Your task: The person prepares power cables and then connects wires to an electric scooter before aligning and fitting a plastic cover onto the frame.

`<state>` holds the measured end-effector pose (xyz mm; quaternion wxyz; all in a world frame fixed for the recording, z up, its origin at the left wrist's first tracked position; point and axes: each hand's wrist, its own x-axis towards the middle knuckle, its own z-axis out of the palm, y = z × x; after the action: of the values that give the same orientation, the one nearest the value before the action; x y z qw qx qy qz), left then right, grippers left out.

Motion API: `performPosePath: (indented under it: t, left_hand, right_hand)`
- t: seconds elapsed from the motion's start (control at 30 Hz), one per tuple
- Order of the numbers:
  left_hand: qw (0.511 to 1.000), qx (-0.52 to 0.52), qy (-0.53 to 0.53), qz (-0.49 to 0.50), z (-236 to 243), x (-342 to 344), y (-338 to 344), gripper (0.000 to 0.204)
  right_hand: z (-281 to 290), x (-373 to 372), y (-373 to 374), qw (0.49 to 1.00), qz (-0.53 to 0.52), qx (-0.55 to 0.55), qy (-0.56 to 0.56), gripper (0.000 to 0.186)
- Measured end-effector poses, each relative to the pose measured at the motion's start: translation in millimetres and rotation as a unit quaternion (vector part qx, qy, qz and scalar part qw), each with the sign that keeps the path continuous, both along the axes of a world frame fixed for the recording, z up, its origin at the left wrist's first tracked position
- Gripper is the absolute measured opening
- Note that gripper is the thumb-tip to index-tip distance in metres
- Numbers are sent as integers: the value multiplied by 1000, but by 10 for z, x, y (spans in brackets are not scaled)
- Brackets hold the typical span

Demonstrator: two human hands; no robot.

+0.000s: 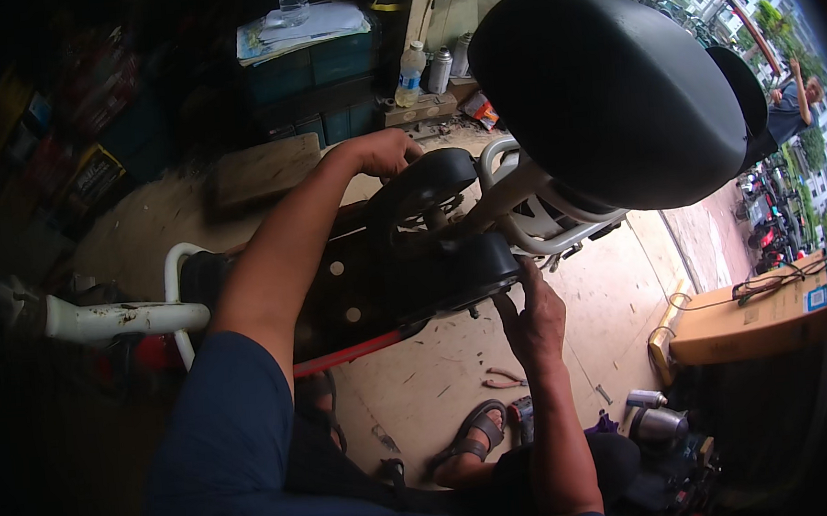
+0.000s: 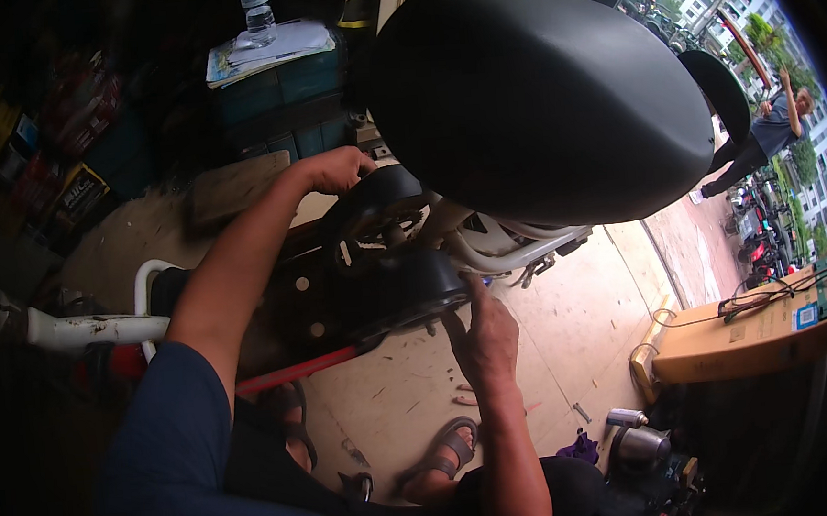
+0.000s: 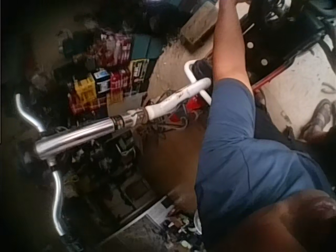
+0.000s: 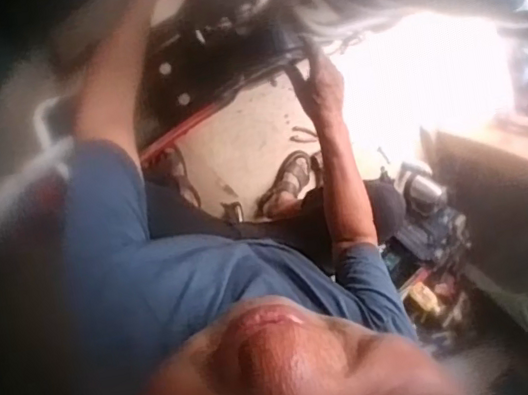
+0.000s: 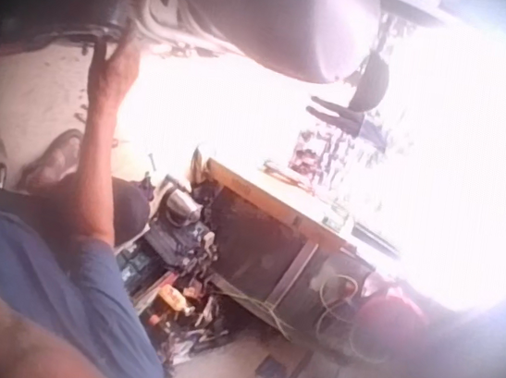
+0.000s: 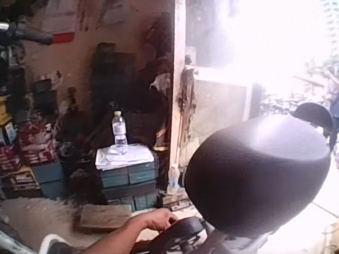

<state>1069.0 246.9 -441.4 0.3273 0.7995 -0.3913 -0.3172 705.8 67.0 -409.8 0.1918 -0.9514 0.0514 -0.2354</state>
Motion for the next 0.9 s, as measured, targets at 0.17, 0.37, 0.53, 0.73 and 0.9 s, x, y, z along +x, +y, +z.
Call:
performPosePath:
  t: [0.17, 0.37, 0.53, 0.73, 0.9]
  left_hand:
    - [996, -57, -40, -51, -167, 115, -36, 37]
    - [999, -30, 31, 0, 1, -111, 4, 60]
    - [999, -47, 20, -16, -87, -78, 37, 60]
    - [996, 7, -47, -78, -258, 72, 91, 57]
    - [994, -60, -58, -64, -405, 68, 209, 30]
  right_hand:
    - [151, -1, 125, 999, 49, -9, 1, 63]
    - [316, 36, 299, 993, 107, -34, -41, 66]
    - [319, -8, 306, 994, 99, -39, -41, 65]
    - [224, -61, 219, 997, 69, -8, -22, 56]
    - [218, -67, 184, 998, 65, -8, -16, 58]
